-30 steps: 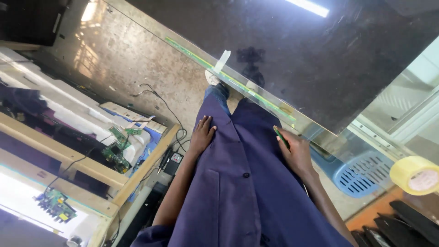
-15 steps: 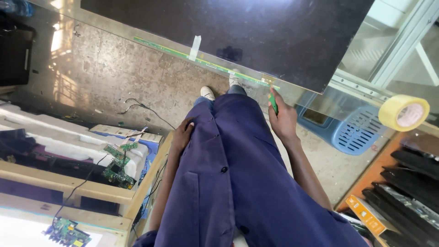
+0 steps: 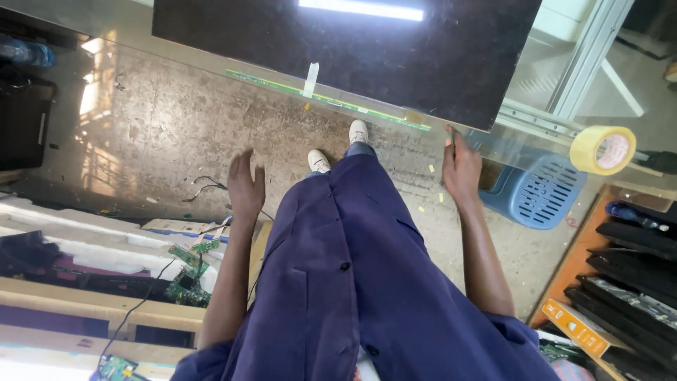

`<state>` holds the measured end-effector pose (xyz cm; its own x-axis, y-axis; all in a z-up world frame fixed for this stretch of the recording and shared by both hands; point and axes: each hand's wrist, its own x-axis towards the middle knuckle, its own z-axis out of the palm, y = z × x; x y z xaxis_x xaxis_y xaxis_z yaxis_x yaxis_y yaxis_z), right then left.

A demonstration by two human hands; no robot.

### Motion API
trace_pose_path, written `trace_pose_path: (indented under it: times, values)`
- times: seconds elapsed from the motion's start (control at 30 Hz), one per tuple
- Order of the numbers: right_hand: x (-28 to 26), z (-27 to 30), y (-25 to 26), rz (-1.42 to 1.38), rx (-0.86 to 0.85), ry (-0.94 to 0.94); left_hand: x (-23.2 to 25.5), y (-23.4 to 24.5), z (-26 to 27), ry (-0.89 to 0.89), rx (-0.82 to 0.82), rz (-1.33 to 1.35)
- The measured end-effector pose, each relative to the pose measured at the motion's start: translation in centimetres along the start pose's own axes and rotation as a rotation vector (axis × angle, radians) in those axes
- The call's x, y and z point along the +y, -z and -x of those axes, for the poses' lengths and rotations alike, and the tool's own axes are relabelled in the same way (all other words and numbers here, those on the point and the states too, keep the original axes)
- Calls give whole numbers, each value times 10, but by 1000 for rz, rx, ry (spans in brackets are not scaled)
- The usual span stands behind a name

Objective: Aligning a flexible circuit strip to a glass display panel for bonding and then placing the panel into a bonding machine.

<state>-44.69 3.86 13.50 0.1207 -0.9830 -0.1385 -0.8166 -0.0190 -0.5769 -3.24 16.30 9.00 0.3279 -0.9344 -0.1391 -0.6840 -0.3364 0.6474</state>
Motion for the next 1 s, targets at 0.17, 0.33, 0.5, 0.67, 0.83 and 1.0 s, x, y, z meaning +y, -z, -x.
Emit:
trace_pose_path:
  times: [0.17, 0.33, 0.5, 0.67, 0.83, 1.0]
  values:
    - [15, -29, 15, 52, 113, 37, 59, 6, -80, -155, 146, -156]
    - [43, -77, 22, 217, 161, 43, 97, -19, -149, -227, 108, -328]
    - [62, -115, 32, 414, 46, 25, 101, -59, -194, -175, 33, -493]
    - [69, -126, 36, 432, -1, 2, 108, -75, -208, -97, -46, -519]
    - [68, -127, 39, 415, -28, -25, 110, -78, -213, -67, -50, -551]
    - [73, -129, 38, 399, -40, -43, 113, -77, -222, -99, -60, -519]
